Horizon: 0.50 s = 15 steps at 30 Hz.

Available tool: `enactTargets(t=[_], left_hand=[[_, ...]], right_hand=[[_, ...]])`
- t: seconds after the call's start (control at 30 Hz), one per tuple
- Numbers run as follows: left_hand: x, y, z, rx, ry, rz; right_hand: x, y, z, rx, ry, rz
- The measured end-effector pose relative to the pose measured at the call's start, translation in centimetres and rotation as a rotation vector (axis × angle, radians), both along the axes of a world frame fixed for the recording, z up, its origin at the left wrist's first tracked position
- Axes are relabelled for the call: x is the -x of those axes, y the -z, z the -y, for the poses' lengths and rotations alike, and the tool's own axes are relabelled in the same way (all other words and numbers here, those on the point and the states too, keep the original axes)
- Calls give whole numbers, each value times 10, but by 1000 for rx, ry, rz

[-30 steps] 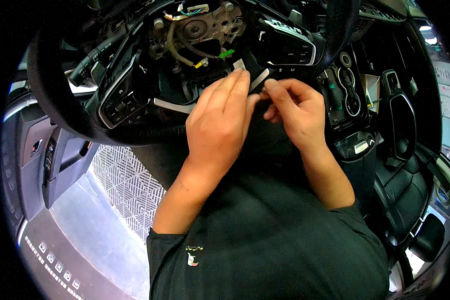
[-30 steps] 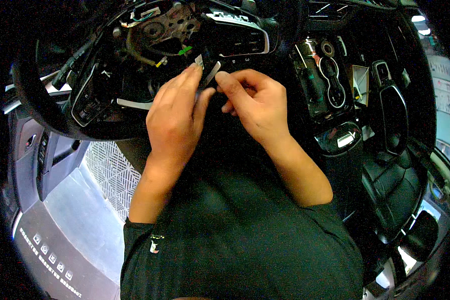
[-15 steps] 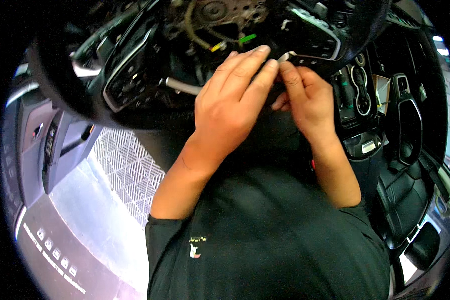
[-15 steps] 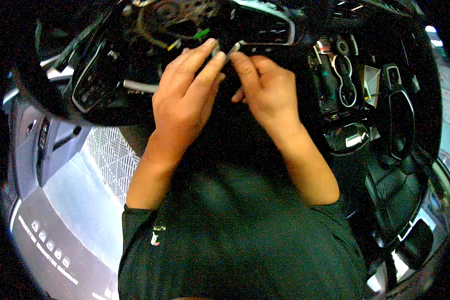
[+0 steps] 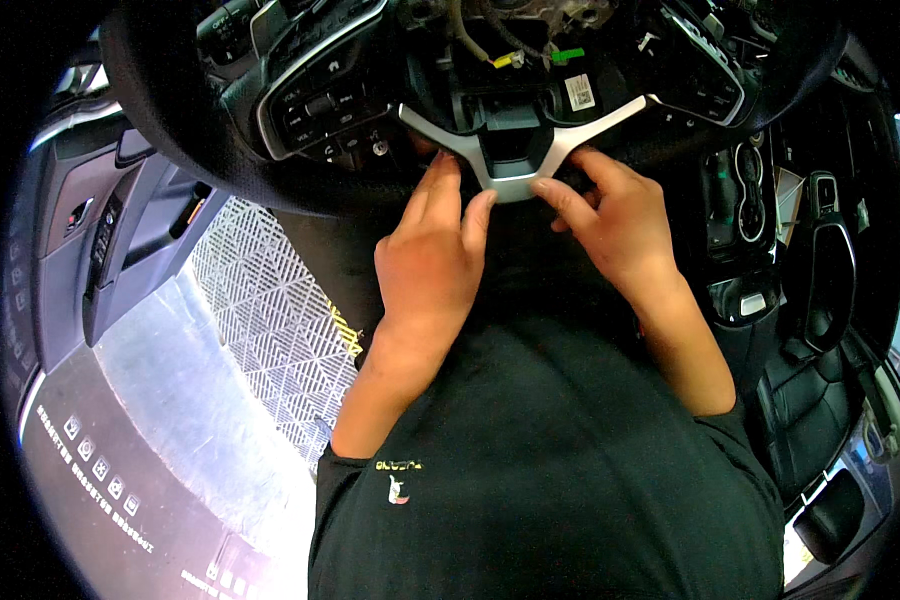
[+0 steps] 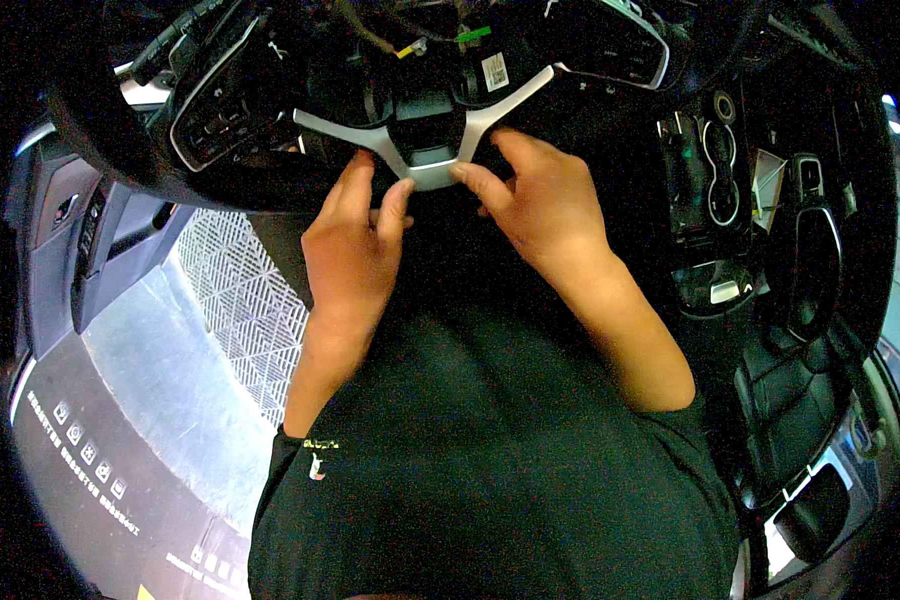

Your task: The person uses a screwdriver to remove screws from the steering column and dashboard area of a car, detaching plastic trim pieces by hand.

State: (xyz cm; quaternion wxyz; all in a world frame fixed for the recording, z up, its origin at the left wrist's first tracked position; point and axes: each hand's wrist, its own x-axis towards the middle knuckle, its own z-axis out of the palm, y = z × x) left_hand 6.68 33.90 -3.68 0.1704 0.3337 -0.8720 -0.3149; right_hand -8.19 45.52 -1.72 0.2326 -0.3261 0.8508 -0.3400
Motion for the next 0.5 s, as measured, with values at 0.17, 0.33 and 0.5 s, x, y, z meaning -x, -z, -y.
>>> enactTargets(t=[0.17,0.33,0.5], left_hand=[[3,2,-2,-29,-25,-2],[-2,-6,-3,49,-42,-96],[-16,-11,-9,409,346,-336]], right_hand=[[-8,15,-3,54,59,-48],[-6,13,-7,158,31,-128],[-4,10,-58,371,170,-50]])
